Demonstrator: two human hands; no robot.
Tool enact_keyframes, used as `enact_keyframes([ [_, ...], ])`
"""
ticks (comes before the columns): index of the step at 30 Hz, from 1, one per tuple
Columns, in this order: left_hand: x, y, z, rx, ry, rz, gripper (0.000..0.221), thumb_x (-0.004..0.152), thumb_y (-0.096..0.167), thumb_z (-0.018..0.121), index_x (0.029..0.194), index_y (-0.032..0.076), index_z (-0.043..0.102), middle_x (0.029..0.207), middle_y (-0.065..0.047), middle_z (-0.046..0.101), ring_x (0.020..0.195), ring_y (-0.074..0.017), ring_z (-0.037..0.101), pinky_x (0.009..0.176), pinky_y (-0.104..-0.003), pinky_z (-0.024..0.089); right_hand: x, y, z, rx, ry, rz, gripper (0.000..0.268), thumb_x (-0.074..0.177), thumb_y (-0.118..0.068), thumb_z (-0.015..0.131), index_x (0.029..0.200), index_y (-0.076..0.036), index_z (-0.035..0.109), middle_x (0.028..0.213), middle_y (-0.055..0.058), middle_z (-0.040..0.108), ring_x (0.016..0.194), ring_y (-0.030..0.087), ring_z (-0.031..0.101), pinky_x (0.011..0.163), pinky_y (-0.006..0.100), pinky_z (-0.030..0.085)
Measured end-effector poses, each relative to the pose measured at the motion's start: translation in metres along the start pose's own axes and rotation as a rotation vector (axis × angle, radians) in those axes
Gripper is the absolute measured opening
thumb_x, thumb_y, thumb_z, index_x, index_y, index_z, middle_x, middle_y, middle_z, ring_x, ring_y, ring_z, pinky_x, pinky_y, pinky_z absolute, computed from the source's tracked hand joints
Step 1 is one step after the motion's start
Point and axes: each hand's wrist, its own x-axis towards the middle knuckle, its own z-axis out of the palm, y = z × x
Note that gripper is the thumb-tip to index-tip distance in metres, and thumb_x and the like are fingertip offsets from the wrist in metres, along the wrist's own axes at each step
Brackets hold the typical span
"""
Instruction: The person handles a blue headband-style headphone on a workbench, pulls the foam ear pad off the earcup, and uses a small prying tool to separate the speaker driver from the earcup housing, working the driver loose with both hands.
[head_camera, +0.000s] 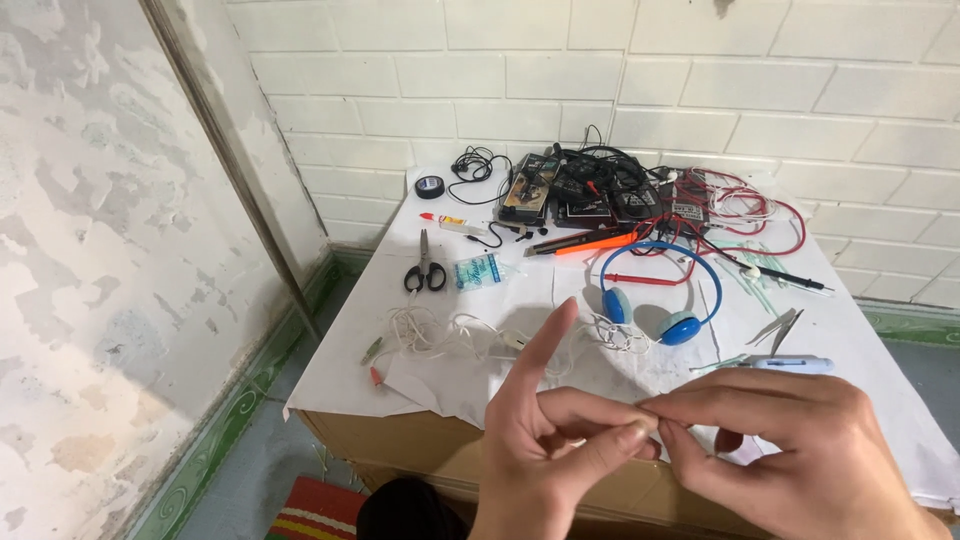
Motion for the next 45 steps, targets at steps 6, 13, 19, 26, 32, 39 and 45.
enact_keyframes([
  [6,-0.005,-0.007,0.006,0.203,0.081,0.127,0.085,0.076,-0.003,0.079,0.152,-0.011,0.039,0.080,-0.015,0.080,0.070,-0.0165,0.077,0.069,-0.021,0.060,0.000,-0.006,0.008,-0.030,0.115,-0.088,0.015,0.057,-0.009,0.082,0.072,-0.014,0.084,0.066,-0.010,0.083,0.041,0.003,0.066,0.028,0.020,0.043],
  [13,-0.017,-0.051,0.000,0.040,-0.027,0.255,0.090,0.083,-0.008,0.075,0.158,-0.005,0.025,0.101,-0.027,0.077,0.074,-0.0294,0.077,0.064,-0.033,0.065,-0.010,0.001,0.025,0.141,0.230,0.017,0.018,0.055,-0.001,0.077,0.070,-0.010,0.083,0.056,-0.003,0.077,0.040,0.005,0.057,0.032,0.018,0.035],
  [19,-0.027,-0.085,-0.004,-0.434,-0.146,0.212,0.099,0.092,-0.005,0.069,0.168,0.003,0.006,0.130,-0.032,0.066,0.065,-0.0155,0.069,0.058,-0.029,0.061,-0.027,0.042,0.049,0.601,0.217,0.167,0.013,0.065,0.007,0.073,0.073,0.004,0.082,0.067,0.011,0.083,0.052,0.012,0.065,0.049,0.021,0.049],
  [26,0.018,-0.025,-0.066,0.051,0.341,0.359,0.067,0.072,-0.010,0.075,0.136,0.002,0.060,0.079,-0.010,0.073,0.058,-0.0149,0.064,0.054,-0.027,0.054,-0.060,0.191,0.002,0.587,0.549,0.287,0.011,0.103,0.004,0.053,0.103,-0.002,0.062,0.102,0.013,0.068,0.083,0.024,0.066,0.070,0.032,0.051],
  [32,0.053,0.028,-0.097,0.748,0.352,0.296,0.025,0.090,0.017,0.068,0.105,-0.001,0.075,0.067,-0.005,0.065,0.062,-0.0138,0.063,0.067,-0.029,0.058,-0.080,0.240,-0.020,0.314,0.550,0.408,0.010,0.117,-0.007,0.053,0.125,-0.005,0.059,0.114,0.017,0.065,0.098,0.031,0.066,0.078,0.041,0.052],
  [39,0.137,-0.033,-0.076,1.481,-0.136,-0.222,0.056,0.092,0.067,0.059,0.120,0.020,0.073,0.101,-0.009,0.079,0.106,-0.0288,0.073,0.094,-0.043,0.055,-0.086,0.227,-0.043,-0.001,0.431,0.645,0.025,0.113,-0.005,0.062,0.137,0.001,0.065,0.116,0.032,0.067,0.096,0.048,0.067,0.073,0.058,0.055],
  [45,0.157,-0.123,-0.022,1.515,-0.501,0.365,0.063,0.086,0.047,0.073,0.135,0.009,0.064,0.116,-0.017,0.069,0.126,-0.0328,0.057,0.108,-0.049,0.036,-0.036,0.163,-0.011,-0.255,0.227,0.454,0.026,0.089,-0.018,0.074,0.113,-0.014,0.080,0.119,0.017,0.074,0.097,0.041,0.075,0.076,0.052,0.060],
])
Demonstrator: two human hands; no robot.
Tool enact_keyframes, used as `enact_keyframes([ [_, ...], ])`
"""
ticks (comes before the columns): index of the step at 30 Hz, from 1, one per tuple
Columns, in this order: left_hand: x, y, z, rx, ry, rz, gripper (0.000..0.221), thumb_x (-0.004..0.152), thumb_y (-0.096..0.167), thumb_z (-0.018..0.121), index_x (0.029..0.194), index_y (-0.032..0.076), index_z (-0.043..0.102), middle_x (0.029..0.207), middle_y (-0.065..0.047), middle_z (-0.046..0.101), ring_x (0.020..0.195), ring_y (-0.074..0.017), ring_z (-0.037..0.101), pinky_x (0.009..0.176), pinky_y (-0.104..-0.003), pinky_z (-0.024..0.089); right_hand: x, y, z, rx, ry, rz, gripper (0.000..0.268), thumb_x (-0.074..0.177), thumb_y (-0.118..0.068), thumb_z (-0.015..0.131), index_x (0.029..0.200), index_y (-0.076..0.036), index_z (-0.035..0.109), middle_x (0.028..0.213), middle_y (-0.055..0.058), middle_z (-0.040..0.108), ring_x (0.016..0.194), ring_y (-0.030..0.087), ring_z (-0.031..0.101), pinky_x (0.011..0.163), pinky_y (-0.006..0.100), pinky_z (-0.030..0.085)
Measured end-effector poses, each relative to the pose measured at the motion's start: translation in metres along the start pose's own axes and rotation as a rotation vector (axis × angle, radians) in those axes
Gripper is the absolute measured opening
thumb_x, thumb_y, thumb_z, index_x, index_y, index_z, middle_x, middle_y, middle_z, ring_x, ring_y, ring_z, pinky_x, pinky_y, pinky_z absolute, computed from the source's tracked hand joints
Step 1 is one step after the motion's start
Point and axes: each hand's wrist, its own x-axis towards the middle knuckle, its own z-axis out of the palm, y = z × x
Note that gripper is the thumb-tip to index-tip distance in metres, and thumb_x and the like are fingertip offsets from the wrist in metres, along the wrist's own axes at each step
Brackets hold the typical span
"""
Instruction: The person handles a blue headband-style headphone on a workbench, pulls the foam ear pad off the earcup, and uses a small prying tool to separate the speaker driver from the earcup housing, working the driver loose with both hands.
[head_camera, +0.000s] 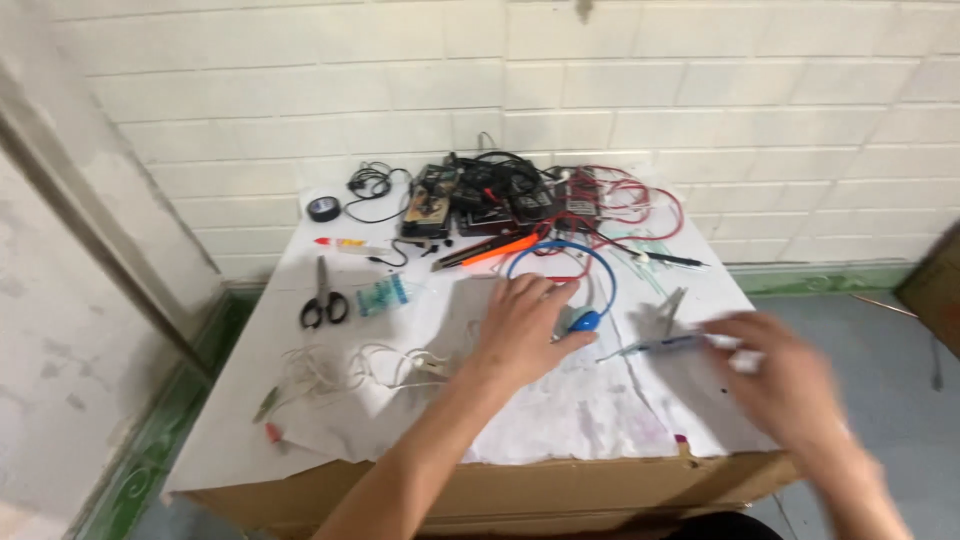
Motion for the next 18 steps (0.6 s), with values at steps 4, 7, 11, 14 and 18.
enact_keyframes([
  [4,0.016,0.001,0.051,0.071,-0.210,-0.030,0.065,0.092,0.053,0.065,0.141,0.010,0.060,0.129,-0.018,0.068,0.142,-0.0310,0.048,0.121,-0.052,0.015,0.012,-0.001,0.031,-0.062,-0.045,-0.263,0.032,0.080,-0.013,0.075,0.112,-0.017,0.079,0.118,0.018,0.070,0.087,0.042,0.074,0.074,0.052,0.061],
  [7,0.013,-0.014,0.085,-0.001,-0.090,-0.025,0.047,0.093,0.028,0.070,0.135,0.014,0.057,0.111,-0.011,0.075,0.113,-0.0282,0.070,0.119,-0.051,0.027,0.012,0.001,0.042,-0.019,-0.060,-0.094,0.041,0.081,-0.024,0.076,0.122,-0.024,0.077,0.120,0.008,0.070,0.086,0.030,0.073,0.077,0.045,0.060],
  [11,0.020,-0.022,0.088,0.002,0.122,0.072,0.047,0.092,0.013,0.066,0.138,0.014,0.055,0.115,-0.011,0.070,0.108,-0.0296,0.070,0.099,-0.045,0.052,0.025,-0.026,0.046,0.354,-0.186,0.245,0.044,0.093,-0.039,0.069,0.126,-0.011,0.073,0.097,0.020,0.077,0.069,0.030,0.074,0.060,0.041,0.058],
  [14,0.045,-0.031,0.073,0.139,0.234,0.210,0.048,0.091,0.002,0.062,0.137,0.017,0.055,0.124,-0.008,0.067,0.108,-0.0258,0.071,0.084,-0.038,0.060,0.072,-0.051,0.050,0.634,-0.188,0.223,0.062,0.097,-0.049,0.062,0.138,-0.002,0.057,0.102,0.027,0.071,0.071,0.036,0.072,0.055,0.043,0.056],
  [18,0.068,-0.039,0.036,0.556,0.544,0.461,0.032,0.092,0.010,0.068,0.124,0.014,0.065,0.122,-0.009,0.069,0.120,-0.0243,0.067,0.092,-0.030,0.060,0.152,-0.051,0.090,0.867,-0.055,0.145,0.036,0.109,-0.036,0.053,0.113,0.000,0.058,0.074,0.017,0.067,0.055,0.027,0.068,0.040,0.031,0.049],
])
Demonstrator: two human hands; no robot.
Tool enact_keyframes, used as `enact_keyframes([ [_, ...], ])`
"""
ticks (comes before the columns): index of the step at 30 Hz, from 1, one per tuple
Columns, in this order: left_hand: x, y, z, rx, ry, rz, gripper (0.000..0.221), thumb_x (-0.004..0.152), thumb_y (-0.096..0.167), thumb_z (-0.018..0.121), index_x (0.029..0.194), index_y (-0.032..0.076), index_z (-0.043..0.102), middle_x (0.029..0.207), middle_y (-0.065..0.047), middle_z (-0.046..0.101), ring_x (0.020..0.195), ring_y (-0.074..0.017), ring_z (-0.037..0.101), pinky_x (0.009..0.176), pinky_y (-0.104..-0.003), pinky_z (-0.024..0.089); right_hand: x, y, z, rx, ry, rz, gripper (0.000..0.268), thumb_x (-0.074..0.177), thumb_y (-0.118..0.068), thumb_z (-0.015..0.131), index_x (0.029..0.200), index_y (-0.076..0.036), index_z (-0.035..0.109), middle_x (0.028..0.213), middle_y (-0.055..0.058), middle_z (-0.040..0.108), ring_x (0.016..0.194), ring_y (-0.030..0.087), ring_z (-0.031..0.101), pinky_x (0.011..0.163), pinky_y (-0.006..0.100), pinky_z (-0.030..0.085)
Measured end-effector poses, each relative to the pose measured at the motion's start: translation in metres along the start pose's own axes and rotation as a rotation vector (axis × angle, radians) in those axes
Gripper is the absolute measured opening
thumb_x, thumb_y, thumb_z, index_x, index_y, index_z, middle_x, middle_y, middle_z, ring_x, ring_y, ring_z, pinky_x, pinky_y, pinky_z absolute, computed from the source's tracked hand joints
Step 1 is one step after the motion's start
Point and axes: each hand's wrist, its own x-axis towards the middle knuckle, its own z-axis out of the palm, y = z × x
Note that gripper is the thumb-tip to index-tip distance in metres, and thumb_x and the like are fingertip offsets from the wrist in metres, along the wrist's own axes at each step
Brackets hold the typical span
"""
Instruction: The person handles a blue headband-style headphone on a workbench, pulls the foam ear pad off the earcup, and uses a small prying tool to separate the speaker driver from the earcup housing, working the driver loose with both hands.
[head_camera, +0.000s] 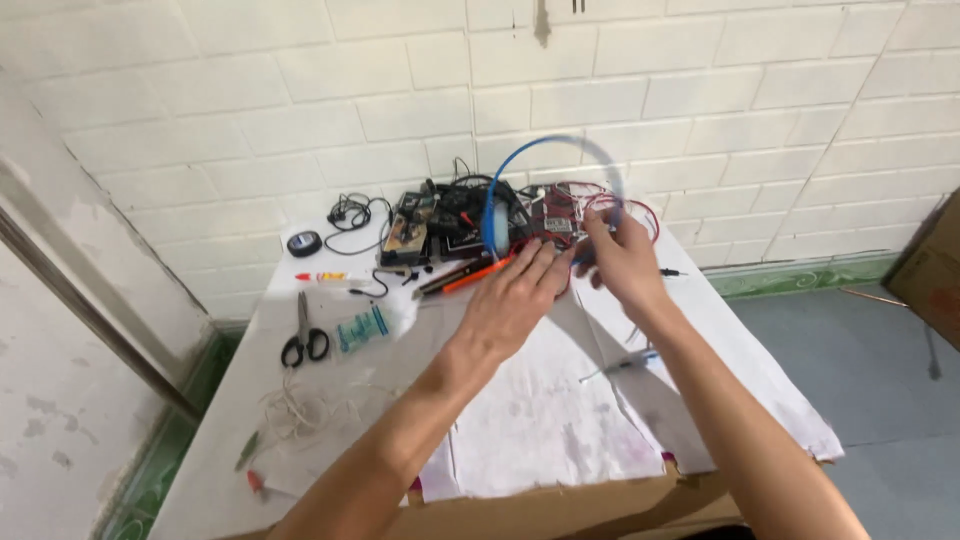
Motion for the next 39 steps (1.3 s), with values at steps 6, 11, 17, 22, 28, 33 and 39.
enact_keyframes([
  [6,-0.020,0.003,0.016,-0.087,0.271,0.160,0.018,0.103,0.007,0.058,0.113,0.012,0.072,0.122,-0.011,0.072,0.119,-0.0276,0.069,0.095,-0.037,0.058,0.035,0.071,0.020,-0.155,0.098,0.133,0.038,0.100,-0.038,0.055,0.087,-0.007,0.072,0.065,0.016,0.065,0.049,0.029,0.063,0.040,0.041,0.049],
  [11,-0.016,-0.001,0.007,-0.094,0.197,0.031,0.026,0.104,0.009,0.053,0.125,0.015,0.068,0.118,-0.006,0.070,0.109,-0.0199,0.068,0.085,-0.033,0.055,0.014,0.052,0.021,0.056,0.040,0.118,0.037,0.107,-0.030,0.048,0.088,-0.003,0.065,0.060,0.014,0.058,0.041,0.023,0.057,0.034,0.031,0.045],
  [17,-0.044,-0.007,0.005,-0.391,-0.204,-0.147,0.036,0.092,0.001,0.064,0.127,0.005,0.058,0.116,-0.013,0.056,0.109,-0.0324,0.059,0.088,-0.041,0.047,-0.008,0.047,0.031,-0.093,-0.010,-0.029,0.038,0.111,-0.027,0.042,0.092,-0.003,0.065,0.061,0.017,0.066,0.043,0.026,0.065,0.034,0.032,0.052],
  [22,-0.050,-0.008,-0.009,-0.770,-0.376,-0.352,0.038,0.095,0.000,0.062,0.131,0.007,0.054,0.124,-0.013,0.049,0.115,-0.0405,0.059,0.101,-0.047,0.051,-0.020,0.047,0.038,-0.150,-0.044,-0.108,0.034,0.110,-0.023,0.046,0.093,-0.001,0.065,0.062,0.018,0.067,0.042,0.026,0.064,0.035,0.033,0.053],
  [28,-0.054,-0.011,-0.006,-0.845,-0.446,-0.389,0.046,0.090,0.005,0.066,0.133,0.013,0.053,0.117,-0.008,0.056,0.119,-0.0311,0.059,0.103,-0.042,0.047,-0.024,0.050,0.036,-0.149,-0.070,-0.124,0.035,0.111,-0.020,0.044,0.094,0.001,0.067,0.065,0.019,0.068,0.045,0.026,0.066,0.036,0.033,0.056],
  [33,-0.053,-0.011,-0.012,-0.927,-0.485,-0.459,0.050,0.085,0.026,0.078,0.127,0.012,0.055,0.116,-0.013,0.062,0.118,-0.0361,0.057,0.097,-0.050,0.049,-0.028,0.052,0.040,-0.167,-0.096,-0.156,0.035,0.110,-0.021,0.046,0.094,0.003,0.066,0.067,0.020,0.069,0.045,0.026,0.066,0.036,0.033,0.056],
  [39,-0.061,-0.014,0.009,-0.707,-0.487,-0.563,0.024,0.106,0.031,0.051,0.126,0.019,0.058,0.117,-0.003,0.059,0.124,-0.0260,0.048,0.090,-0.047,0.057,-0.029,0.054,0.046,-0.238,-0.114,-0.158,0.038,0.111,-0.024,0.044,0.094,0.001,0.067,0.064,0.017,0.071,0.045,0.025,0.067,0.038,0.032,0.057],
])
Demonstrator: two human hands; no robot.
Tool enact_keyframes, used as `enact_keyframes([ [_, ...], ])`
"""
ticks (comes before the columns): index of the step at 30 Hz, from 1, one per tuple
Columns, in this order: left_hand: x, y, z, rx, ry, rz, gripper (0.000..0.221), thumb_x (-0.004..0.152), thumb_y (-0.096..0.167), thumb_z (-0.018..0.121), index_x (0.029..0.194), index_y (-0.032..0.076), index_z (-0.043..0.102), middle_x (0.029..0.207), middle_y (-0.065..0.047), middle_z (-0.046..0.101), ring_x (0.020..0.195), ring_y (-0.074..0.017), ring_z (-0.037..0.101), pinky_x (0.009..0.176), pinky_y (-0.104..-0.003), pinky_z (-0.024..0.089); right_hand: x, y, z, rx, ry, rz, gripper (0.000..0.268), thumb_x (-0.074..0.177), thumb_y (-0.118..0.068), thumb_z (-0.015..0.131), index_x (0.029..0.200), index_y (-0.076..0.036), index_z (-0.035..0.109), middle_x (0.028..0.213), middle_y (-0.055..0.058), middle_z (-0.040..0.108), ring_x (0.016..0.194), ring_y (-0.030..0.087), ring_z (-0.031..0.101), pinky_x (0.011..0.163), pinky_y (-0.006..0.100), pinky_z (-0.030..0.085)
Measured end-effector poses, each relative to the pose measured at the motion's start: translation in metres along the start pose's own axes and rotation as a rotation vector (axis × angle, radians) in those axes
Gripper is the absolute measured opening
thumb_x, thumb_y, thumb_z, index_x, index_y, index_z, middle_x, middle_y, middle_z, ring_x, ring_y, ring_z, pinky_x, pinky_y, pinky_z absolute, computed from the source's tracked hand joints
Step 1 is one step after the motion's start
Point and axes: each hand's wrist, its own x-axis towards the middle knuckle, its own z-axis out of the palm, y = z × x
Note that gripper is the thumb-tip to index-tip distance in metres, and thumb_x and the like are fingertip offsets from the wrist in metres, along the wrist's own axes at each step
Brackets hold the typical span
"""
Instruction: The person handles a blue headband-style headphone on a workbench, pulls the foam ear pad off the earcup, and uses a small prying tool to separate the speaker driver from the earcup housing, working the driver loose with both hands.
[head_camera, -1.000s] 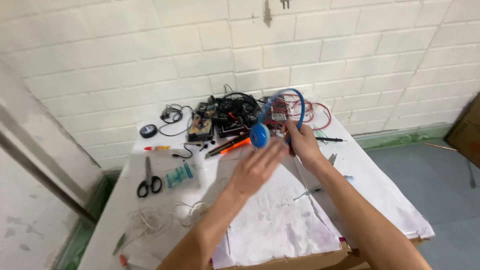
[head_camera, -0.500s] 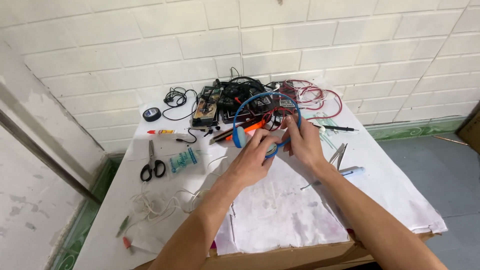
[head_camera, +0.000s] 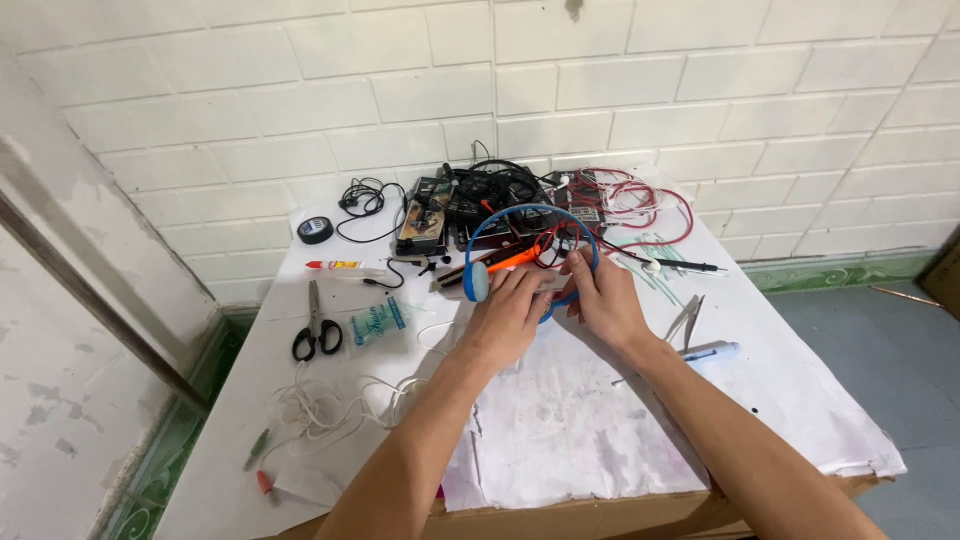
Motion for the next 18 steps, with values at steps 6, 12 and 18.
enact_keyframes([
  [6,0.006,-0.029,0.026,0.207,0.099,-0.032,0.032,0.106,0.044,0.051,0.102,0.015,0.065,0.104,-0.002,0.057,0.115,-0.0236,0.054,0.079,-0.043,0.063,0.002,0.000,0.005,-0.100,-0.005,0.030,0.043,0.112,-0.032,0.044,0.092,-0.003,0.069,0.058,0.012,0.070,0.047,0.025,0.067,0.045,0.035,0.057],
  [12,0.015,-0.012,0.018,0.086,0.473,0.289,0.024,0.093,0.041,0.069,0.090,0.020,0.057,0.099,0.001,0.048,0.089,-0.0270,0.068,0.072,-0.038,0.064,0.013,0.015,0.008,-0.110,0.025,0.254,0.044,0.108,-0.045,0.047,0.088,-0.015,0.072,0.052,0.008,0.068,0.050,0.024,0.070,0.060,0.037,0.055],
  [18,0.005,0.027,-0.011,0.126,0.571,0.561,0.009,0.100,0.034,0.066,0.101,0.025,0.067,0.087,0.004,0.055,0.085,-0.0167,0.067,0.079,-0.028,0.059,0.023,0.043,0.006,-0.015,0.063,0.219,0.044,0.107,-0.042,0.054,0.085,-0.009,0.072,0.055,0.015,0.063,0.047,0.029,0.062,0.054,0.040,0.051],
])
